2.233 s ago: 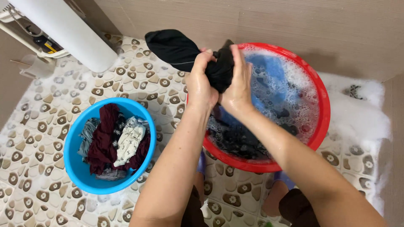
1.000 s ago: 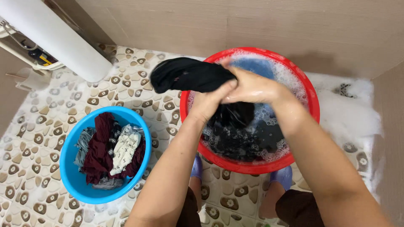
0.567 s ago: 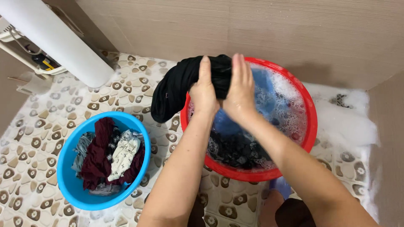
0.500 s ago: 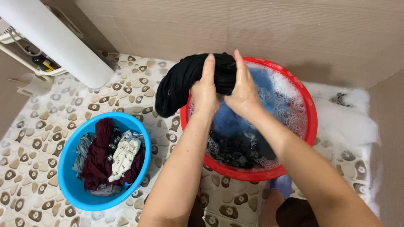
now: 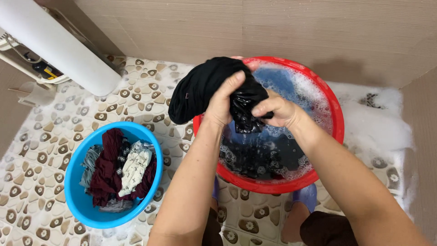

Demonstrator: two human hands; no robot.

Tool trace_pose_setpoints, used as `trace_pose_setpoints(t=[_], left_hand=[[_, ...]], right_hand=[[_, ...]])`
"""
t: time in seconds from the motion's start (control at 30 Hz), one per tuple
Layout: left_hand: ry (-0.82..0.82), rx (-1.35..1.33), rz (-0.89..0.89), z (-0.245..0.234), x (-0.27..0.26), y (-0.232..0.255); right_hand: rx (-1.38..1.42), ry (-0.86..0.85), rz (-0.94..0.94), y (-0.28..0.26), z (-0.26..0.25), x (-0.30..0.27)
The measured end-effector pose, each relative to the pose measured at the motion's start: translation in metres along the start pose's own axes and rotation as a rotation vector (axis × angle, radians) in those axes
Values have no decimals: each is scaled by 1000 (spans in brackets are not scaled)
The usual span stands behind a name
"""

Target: Hand-wash dark-colored clothes in a basin with soapy water.

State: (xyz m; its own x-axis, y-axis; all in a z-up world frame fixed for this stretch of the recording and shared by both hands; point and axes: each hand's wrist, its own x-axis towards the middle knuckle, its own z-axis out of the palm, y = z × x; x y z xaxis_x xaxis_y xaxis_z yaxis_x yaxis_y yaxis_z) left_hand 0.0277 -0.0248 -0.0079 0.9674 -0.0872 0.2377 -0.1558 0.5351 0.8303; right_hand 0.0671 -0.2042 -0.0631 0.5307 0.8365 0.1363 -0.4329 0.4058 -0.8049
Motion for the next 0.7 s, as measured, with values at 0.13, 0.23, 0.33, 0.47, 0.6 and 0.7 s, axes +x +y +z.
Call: trace_pose_setpoints(t=[0.13,0.23,0.33,0.47,0.6,0.7], left_hand=[[136,-79,-97,-15,11,-16],[237,-207,-29,-21,21,-21],[485,-393,-168,-27,27,-23],[480,-513,-201,-28,27,-32],[437,-600,-193,-3,24,-38],[413,-555,-16,23,18,-35]], right_hand=[[-335,293,34,-25,36,11],[-1250,444,-169,-15,19,12],[-1323,472,-544,7,30,12],[-1407,383,-948,30,42,15],[-947,779,-911,47,30,32],[-814,1008,-831,32,20,41]])
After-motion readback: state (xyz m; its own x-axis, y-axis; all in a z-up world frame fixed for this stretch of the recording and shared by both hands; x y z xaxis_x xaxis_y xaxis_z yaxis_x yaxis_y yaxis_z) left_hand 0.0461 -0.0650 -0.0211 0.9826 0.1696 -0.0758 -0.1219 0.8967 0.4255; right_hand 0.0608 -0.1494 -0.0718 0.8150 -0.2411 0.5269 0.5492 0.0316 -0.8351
